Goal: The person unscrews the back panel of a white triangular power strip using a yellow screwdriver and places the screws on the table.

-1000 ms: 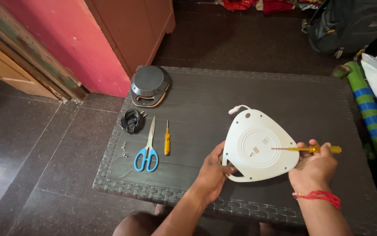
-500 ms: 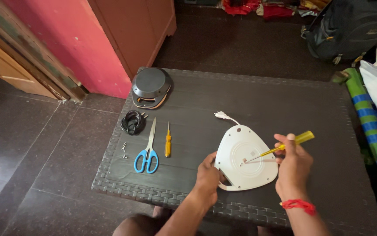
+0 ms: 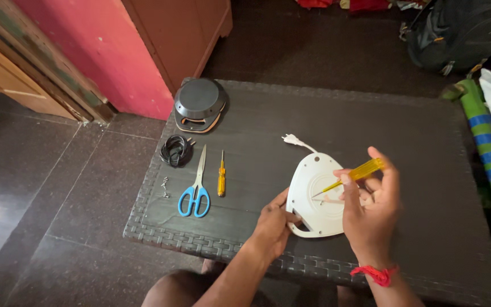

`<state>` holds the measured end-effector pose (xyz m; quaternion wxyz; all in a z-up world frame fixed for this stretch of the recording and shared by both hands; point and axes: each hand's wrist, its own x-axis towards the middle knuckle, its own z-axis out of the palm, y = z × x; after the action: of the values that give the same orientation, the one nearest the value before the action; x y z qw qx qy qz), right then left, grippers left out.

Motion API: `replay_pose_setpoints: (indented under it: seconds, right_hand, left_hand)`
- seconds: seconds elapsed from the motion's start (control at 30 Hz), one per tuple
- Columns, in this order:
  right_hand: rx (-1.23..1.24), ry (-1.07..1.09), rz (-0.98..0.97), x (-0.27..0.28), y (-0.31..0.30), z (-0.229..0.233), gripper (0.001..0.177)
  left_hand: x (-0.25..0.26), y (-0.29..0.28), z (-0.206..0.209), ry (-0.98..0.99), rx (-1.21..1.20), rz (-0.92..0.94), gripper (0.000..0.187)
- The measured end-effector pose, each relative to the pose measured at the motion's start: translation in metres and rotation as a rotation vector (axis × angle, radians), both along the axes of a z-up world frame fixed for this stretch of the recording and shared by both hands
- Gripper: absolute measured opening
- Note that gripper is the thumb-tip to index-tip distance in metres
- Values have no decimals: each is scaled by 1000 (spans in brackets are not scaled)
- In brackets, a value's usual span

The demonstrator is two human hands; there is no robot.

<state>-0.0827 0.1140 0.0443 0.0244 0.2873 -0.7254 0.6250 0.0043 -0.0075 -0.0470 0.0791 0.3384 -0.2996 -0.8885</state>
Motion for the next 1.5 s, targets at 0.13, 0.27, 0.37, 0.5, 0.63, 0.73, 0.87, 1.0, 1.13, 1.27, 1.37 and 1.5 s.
replay_pose_setpoints:
  seconds: [0.13, 0.27, 0.37, 0.5, 0.63, 0.73, 0.87, 1.0, 1.13, 1.27, 1.37, 1.5]
  right_hand:
    - [-11, 42, 85, 4, 1, 2, 61]
    - [12, 106, 164, 10, -1, 3, 63]
    - [8, 148, 203, 15, -5, 0, 57]
    - [16, 195, 221, 17, -9, -3, 50]
    - [25, 138, 212, 22, -12, -5, 48]
    - [35, 143, 235, 24, -14, -7, 46]
    - [53, 151, 283, 26, -16, -8, 41]
    - [89, 189, 334, 31, -17, -7, 36]
    - [158, 231, 299, 38, -14, -14, 33]
    - [226, 406, 185, 39, -15, -23, 39]
    - [254, 437, 236, 37, -15, -30, 40]
    - [267, 433, 275, 34, -10, -36, 39]
  left_hand:
    - [2, -2, -7, 16, -48, 4, 80]
    - [5, -4, -10, 25, -48, -12, 80]
    - [7, -4, -9, 25, -38, -13, 79]
    - [9, -5, -11, 18, -62, -34, 82]
    - [8, -4, -20, 37, -62, -11, 82]
    - [8, -5, -27, 26, -59, -14, 81]
    - [9, -6, -34, -6, -93, -5, 81]
    - [8, -8, -38, -45, -63, -1, 76]
    - [9, -5, -48, 7, -119, 9, 69]
    - [7, -12, -60, -42, -127, -5, 64]
    - [2, -12, -76, -125, -204, -7, 64]
    - [-5, -20, -99, -199, -214, -63, 64]
